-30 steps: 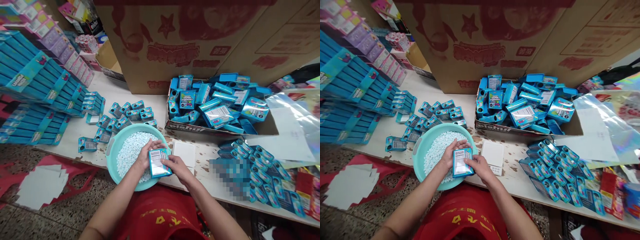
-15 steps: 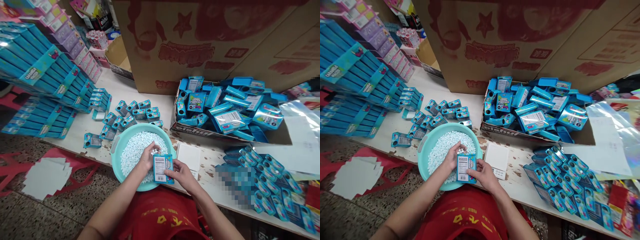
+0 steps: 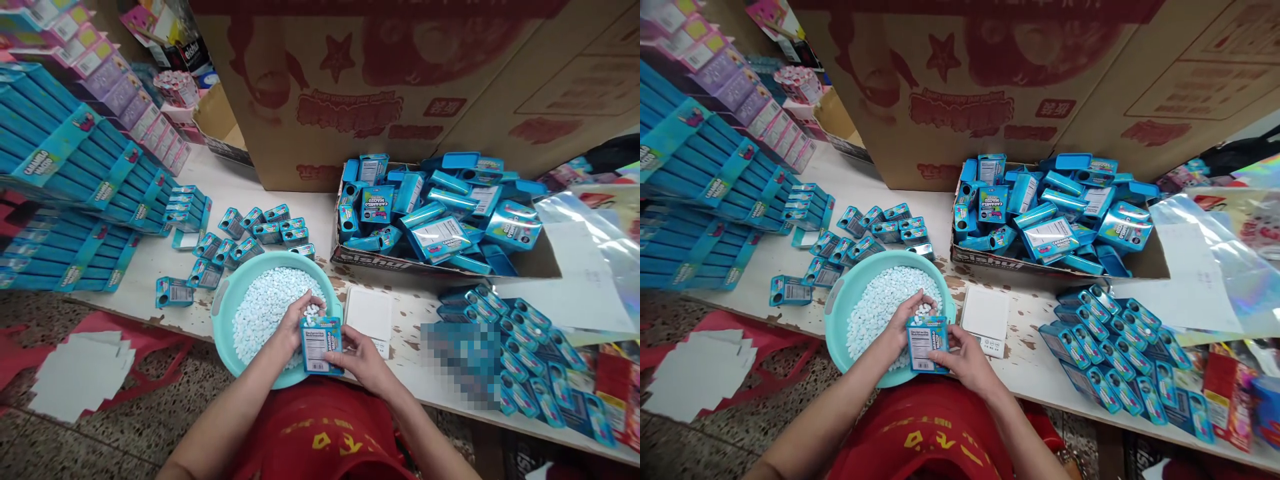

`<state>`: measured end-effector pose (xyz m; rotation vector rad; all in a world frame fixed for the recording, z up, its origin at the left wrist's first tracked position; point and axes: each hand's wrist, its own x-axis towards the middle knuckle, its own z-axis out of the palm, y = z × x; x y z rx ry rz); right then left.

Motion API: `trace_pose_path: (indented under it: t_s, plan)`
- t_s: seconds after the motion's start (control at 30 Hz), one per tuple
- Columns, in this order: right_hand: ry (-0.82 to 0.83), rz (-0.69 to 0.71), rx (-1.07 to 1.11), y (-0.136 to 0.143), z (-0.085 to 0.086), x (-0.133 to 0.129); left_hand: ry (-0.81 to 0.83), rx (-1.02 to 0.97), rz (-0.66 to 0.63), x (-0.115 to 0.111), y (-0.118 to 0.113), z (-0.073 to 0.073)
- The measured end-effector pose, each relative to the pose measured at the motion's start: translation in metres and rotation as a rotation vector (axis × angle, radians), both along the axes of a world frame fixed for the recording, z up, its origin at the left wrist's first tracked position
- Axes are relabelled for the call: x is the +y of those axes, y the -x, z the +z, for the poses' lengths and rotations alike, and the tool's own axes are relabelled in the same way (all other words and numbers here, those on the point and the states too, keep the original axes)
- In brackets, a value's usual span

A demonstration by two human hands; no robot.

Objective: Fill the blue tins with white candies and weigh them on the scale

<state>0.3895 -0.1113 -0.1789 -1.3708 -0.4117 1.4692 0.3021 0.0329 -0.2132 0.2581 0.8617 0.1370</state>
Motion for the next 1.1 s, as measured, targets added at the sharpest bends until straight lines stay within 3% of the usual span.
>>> trace_pose_path:
  t_s: [0.13, 0.23, 0.5, 0.63, 0.77, 0.83, 0.93, 1.03, 1.1]
  plan:
    - [-0.096, -0.093, -0.186, -0.008, -0.004, -0.012, 0.032, 0.008, 0.054, 0.004, -0.006, 0.007]
    - [-0.148, -0.259, -0.391, -0.022, -0.015, -0.026, 0.035, -0.027, 0.048, 0.010, -0.009, 0.009]
    - [0.050, -0.532, -0.667, -0.065, -0.059, -0.057, -0.028, 0.049, 0.169, 0.029, -0.017, -0.004]
    - [0.091, -0.572, -0.678, -0.073, -0.079, -0.054, -0.147, 0.114, 0.155, 0.029, -0.018, -0.007]
    - [0.091, -0.535, -0.712, -0.073, -0.085, -0.058, -0.204, 0.208, 0.133, 0.022, -0.024, -0.002]
    - [0.096, -0.485, -0.874, -0.075, -0.082, -0.071, -0.193, 0.225, 0.129, 0.019, -0.028, -0.001]
    - [0.185, -0.500, -1.312, -0.084, -0.075, -0.102, -0.136, 0.214, 0.112, 0.017, -0.031, -0.001]
    - [0.429, -0.538, -1.688, -0.101, -0.072, -0.132, -0.118, 0.203, 0.103, 0.017, -0.032, -0.004]
    - [0.575, -0.489, -1.809, -0.111, -0.072, -0.144, -0.142, 0.194, 0.096, 0.017, -0.031, -0.006]
